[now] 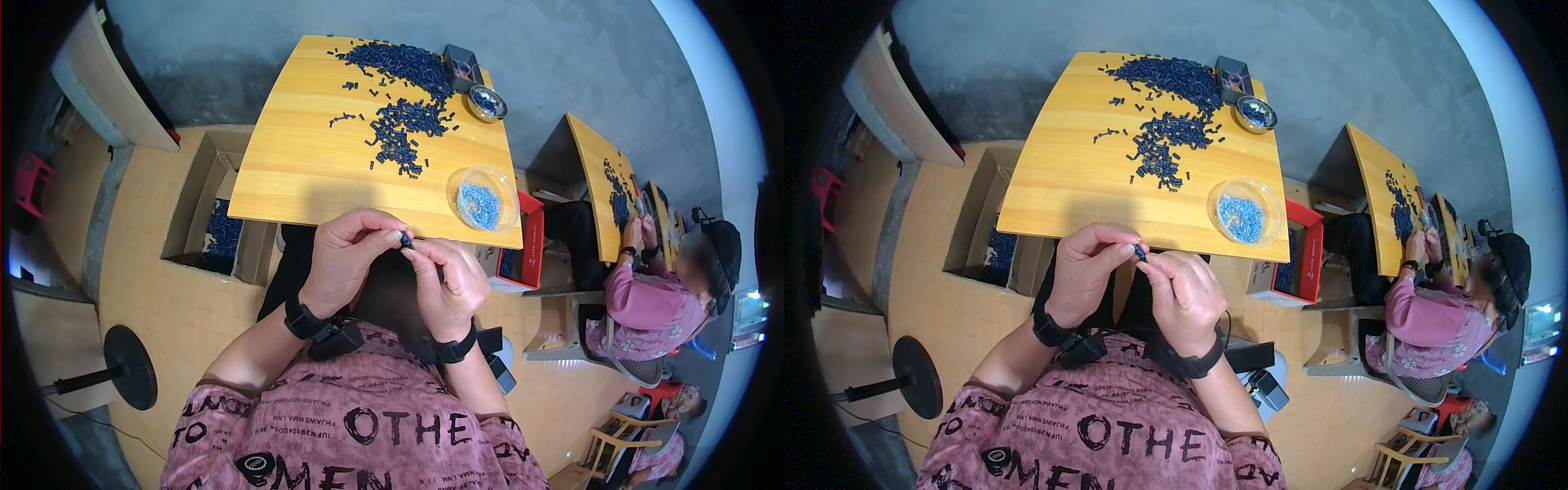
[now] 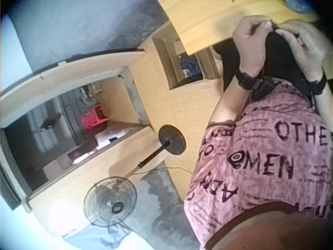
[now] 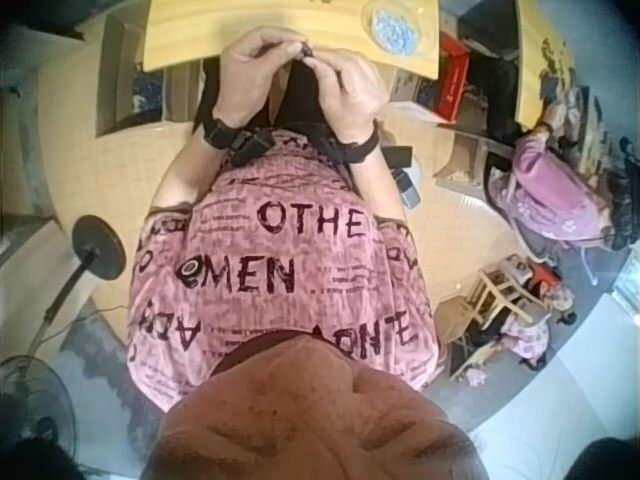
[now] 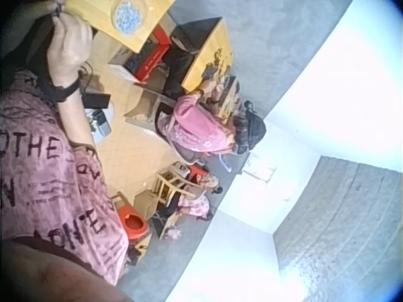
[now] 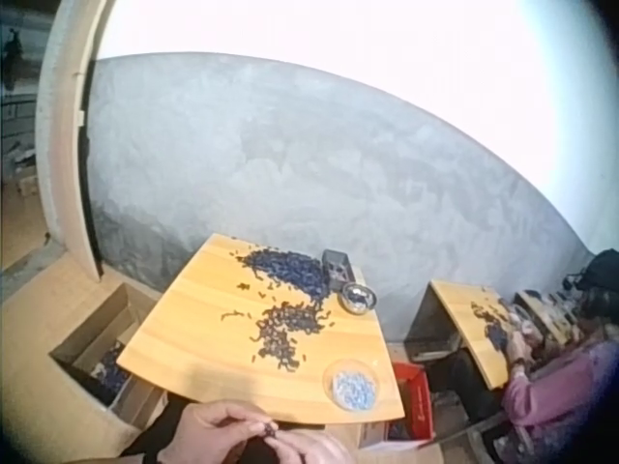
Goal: Assembling small blue plastic components into black plastic connectors.
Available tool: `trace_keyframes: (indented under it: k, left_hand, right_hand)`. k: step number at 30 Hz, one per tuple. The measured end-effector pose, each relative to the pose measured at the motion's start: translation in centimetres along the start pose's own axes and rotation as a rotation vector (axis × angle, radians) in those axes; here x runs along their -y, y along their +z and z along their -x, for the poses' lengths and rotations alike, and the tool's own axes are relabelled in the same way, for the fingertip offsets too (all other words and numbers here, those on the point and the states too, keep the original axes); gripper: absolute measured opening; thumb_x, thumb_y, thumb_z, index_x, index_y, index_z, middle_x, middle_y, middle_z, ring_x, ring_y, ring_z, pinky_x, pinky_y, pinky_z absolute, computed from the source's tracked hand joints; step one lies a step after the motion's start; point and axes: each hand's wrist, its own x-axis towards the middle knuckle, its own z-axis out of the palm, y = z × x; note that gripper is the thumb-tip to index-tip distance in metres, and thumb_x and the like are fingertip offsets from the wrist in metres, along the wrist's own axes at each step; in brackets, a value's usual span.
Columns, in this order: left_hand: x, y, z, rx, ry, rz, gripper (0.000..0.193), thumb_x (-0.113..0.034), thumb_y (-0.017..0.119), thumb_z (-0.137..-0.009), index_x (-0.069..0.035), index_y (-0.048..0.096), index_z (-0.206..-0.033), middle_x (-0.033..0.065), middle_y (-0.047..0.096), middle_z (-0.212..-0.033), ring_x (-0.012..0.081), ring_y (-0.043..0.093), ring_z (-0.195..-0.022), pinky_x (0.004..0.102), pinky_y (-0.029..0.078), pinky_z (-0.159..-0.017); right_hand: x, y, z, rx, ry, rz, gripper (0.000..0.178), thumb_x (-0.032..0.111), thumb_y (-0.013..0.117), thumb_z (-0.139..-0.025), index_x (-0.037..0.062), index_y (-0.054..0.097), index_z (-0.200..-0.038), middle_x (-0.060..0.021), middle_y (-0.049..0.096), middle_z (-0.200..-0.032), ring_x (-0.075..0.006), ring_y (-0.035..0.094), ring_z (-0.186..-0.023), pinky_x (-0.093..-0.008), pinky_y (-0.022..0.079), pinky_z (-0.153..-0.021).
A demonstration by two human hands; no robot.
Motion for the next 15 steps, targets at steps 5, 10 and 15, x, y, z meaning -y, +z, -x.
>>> trace_keyframes:
  k: [5,10,15]
  left_hand:
    - [0.1,0.0,0.0,0.017,0.011,0.011,0.012,0.006,0.063,-0.091,0.001,0.069,-0.100,0.0097,0.071,-0.096,0.0144,0.067,-0.090,0.0271,0.054,-0.083]
    - [0.2,0.0,-0.1,-0.004,-0.009,-0.008,0.008,0.002,0.063,-0.092,0.000,0.067,-0.099,0.0099,0.070,-0.095,0.0154,0.066,-0.088,0.0280,0.053,-0.082]
    - [0.1,-0.7,-0.6,-0.087,-0.130,-0.077,0.014,0.000,0.067,-0.090,0.001,0.070,-0.103,0.0077,0.071,-0.093,0.0135,0.066,-0.085,0.0259,0.053,-0.080]
  right_hand:
    - [0.2,0.0,0.1,0.004,0.109,-0.050,0.010,0.000,0.077,-0.079,0.0015,0.069,-0.086,-0.0115,0.069,-0.078,-0.0238,0.067,-0.068,-0.0307,0.052,-0.061]
    - [-0.1,0.2,0.3,-0.006,0.181,-0.103,0.008,0.001,0.077,-0.079,0.0006,0.070,-0.084,-0.0103,0.070,-0.078,-0.0206,0.066,-0.068,-0.0288,0.051,-0.061]
    - [-1.4,1.4,0.2,0.001,0.236,-0.129,0.009,0.000,0.078,-0.079,0.0001,0.070,-0.084,-0.0086,0.069,-0.078,-0.0163,0.064,-0.068,-0.0265,0.050,-0.061]
